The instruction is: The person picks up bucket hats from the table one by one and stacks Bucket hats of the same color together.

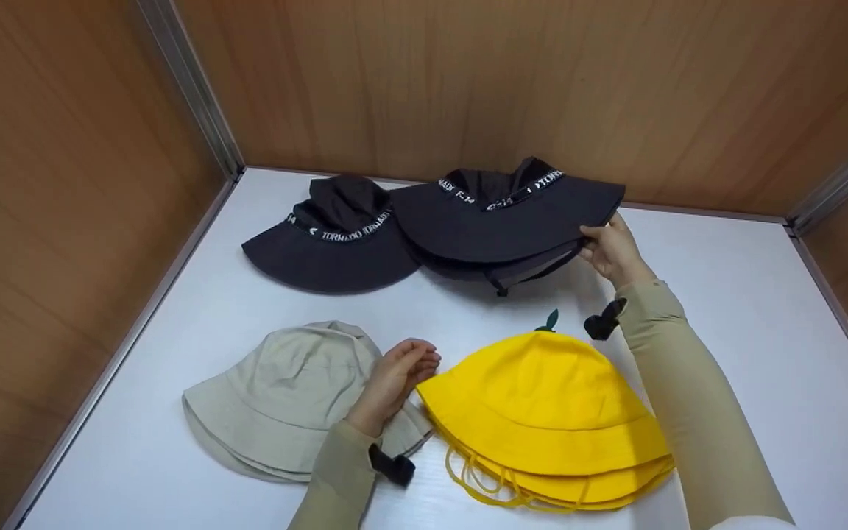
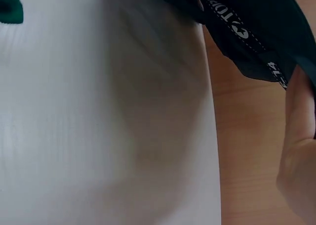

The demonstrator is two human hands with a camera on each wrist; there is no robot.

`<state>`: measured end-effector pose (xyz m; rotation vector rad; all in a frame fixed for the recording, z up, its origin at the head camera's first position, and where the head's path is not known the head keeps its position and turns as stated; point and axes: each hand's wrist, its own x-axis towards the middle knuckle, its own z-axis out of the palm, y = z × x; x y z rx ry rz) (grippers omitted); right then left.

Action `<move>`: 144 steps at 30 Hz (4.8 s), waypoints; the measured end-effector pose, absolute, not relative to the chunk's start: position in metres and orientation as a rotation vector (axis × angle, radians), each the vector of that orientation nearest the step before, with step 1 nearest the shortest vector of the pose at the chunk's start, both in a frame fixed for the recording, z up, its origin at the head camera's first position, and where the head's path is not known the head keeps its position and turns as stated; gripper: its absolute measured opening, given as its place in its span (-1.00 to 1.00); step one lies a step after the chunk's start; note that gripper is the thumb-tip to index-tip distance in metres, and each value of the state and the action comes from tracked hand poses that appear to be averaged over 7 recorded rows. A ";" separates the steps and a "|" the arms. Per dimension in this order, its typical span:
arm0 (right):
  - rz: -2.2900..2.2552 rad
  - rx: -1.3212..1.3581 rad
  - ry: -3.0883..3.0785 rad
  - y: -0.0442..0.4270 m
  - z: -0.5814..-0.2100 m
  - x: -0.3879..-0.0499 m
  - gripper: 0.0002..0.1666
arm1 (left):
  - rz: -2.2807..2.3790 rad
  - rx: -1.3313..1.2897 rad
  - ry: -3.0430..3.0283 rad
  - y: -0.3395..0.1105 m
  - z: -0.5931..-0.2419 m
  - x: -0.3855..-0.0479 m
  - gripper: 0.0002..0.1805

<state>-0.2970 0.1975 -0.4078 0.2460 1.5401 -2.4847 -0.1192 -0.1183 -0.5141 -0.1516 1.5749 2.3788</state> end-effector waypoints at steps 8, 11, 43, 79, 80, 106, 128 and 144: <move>-2.656 0.127 1.254 0.209 -0.382 -0.292 -0.31 | 2.410 -0.109 1.569 -0.125 -0.517 -0.123 -0.81; -2.703 0.093 1.150 0.213 -0.375 -0.288 -0.17 | 2.420 -0.135 1.568 -0.126 -0.517 -0.124 -0.81; -2.540 -0.486 0.990 0.208 -0.364 -0.208 -0.42 | 2.804 -0.295 1.321 -0.162 -0.429 -0.153 -0.88; -2.411 0.042 1.611 0.210 -0.344 -0.270 -0.54 | 2.492 -0.101 2.532 -0.165 -0.371 -0.250 -0.79; -2.409 0.036 1.621 0.210 -0.345 -0.270 -0.57 | 2.500 -0.108 2.534 -0.165 -0.374 -0.250 -0.81; -1.687 0.251 2.044 0.265 -0.432 -0.256 -0.41 | 1.859 -0.237 2.520 -0.141 -0.452 -0.242 -0.81; -1.199 0.267 2.326 0.264 -0.447 -0.266 -0.69 | 1.601 -0.203 2.313 -0.137 -0.460 -0.238 -0.17; -1.178 0.266 2.347 0.269 -0.452 -0.261 -0.40 | 1.554 -0.255 2.265 -0.136 -0.464 -0.235 -0.10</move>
